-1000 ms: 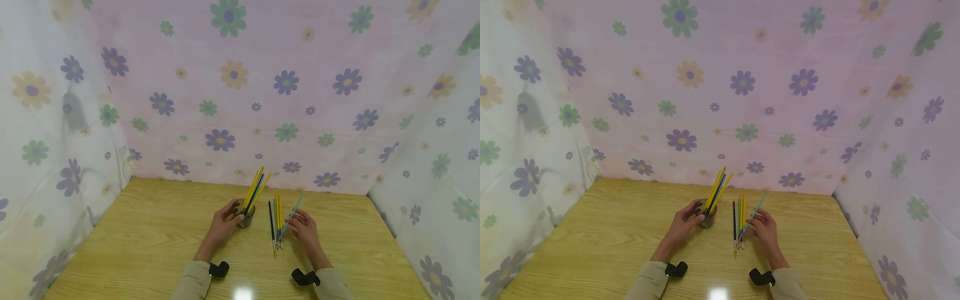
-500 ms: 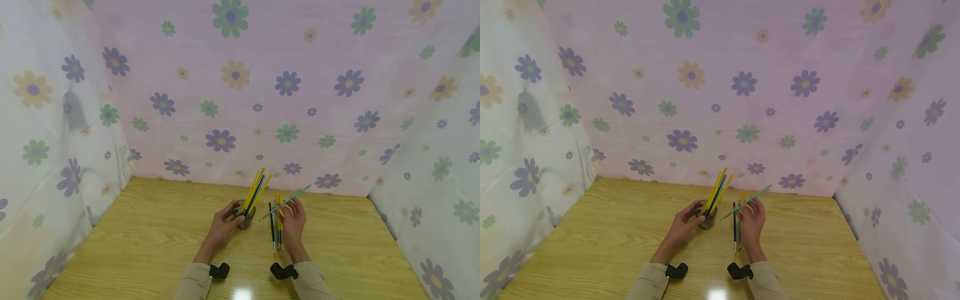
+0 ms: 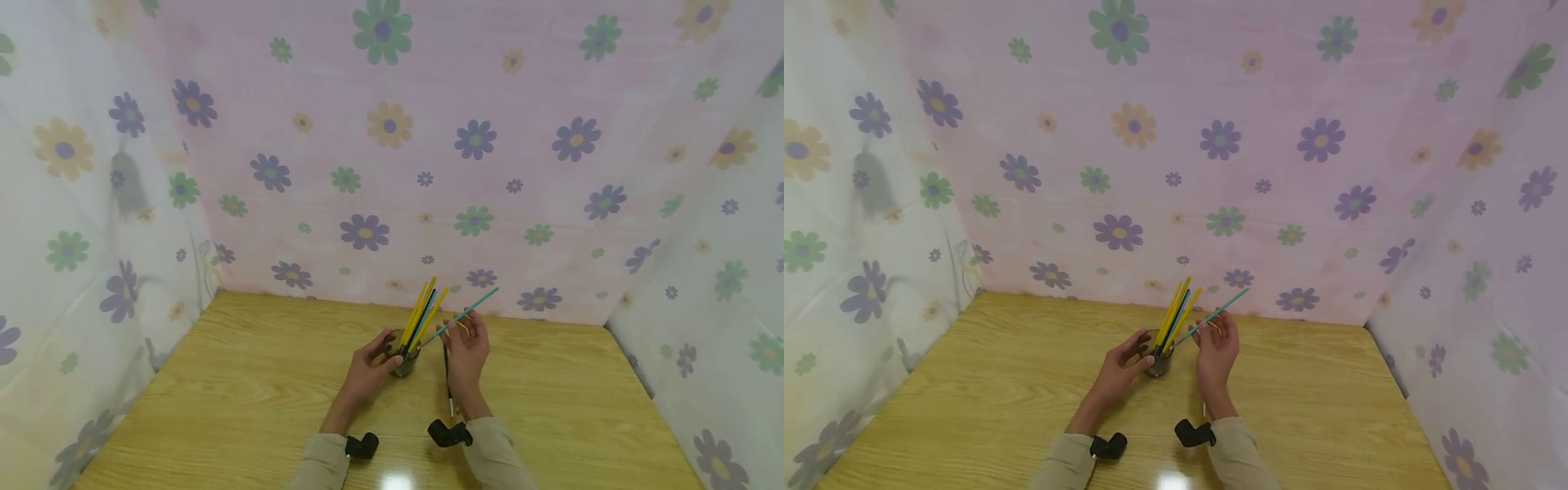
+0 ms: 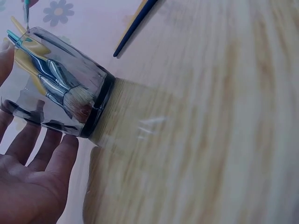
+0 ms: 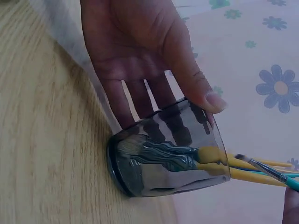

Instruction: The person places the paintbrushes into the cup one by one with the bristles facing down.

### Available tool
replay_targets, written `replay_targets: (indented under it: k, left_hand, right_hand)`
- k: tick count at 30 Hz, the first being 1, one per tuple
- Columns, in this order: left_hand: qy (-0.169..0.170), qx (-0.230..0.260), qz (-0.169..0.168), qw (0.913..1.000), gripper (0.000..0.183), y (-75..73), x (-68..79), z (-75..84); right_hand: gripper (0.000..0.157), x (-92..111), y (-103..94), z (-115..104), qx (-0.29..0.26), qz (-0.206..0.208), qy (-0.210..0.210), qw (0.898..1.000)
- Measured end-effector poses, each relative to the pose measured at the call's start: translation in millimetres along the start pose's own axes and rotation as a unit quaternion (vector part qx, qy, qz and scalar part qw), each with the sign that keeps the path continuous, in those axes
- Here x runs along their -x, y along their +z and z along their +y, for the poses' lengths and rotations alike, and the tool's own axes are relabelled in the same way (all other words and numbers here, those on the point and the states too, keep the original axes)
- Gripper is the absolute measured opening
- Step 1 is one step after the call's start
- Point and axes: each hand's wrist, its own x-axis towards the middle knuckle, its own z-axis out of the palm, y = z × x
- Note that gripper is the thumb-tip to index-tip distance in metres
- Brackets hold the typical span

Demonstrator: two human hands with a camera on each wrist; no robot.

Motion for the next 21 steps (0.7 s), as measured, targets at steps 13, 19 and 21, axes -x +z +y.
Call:
replay_targets:
  k: [13,19,21]
  left_hand:
    - [0.005,-0.013,0.011,0.9998,0.068,1.9,0.4,-0.1]
    - [0.008,-0.019,0.011,0.9997,0.067,1.3,0.2,-0.1]
    - [0.009,-0.020,0.009,0.9997,0.067,1.1,0.4,0.6]
  right_hand:
    - [0.033,2,6.2,18,0.104,-0.005,0.062,0.993]
    - [0.038,0,6.5,24,0.120,-0.025,0.072,0.990]
    - [0.035,1,5.9,25,0.123,-0.034,0.075,0.989]
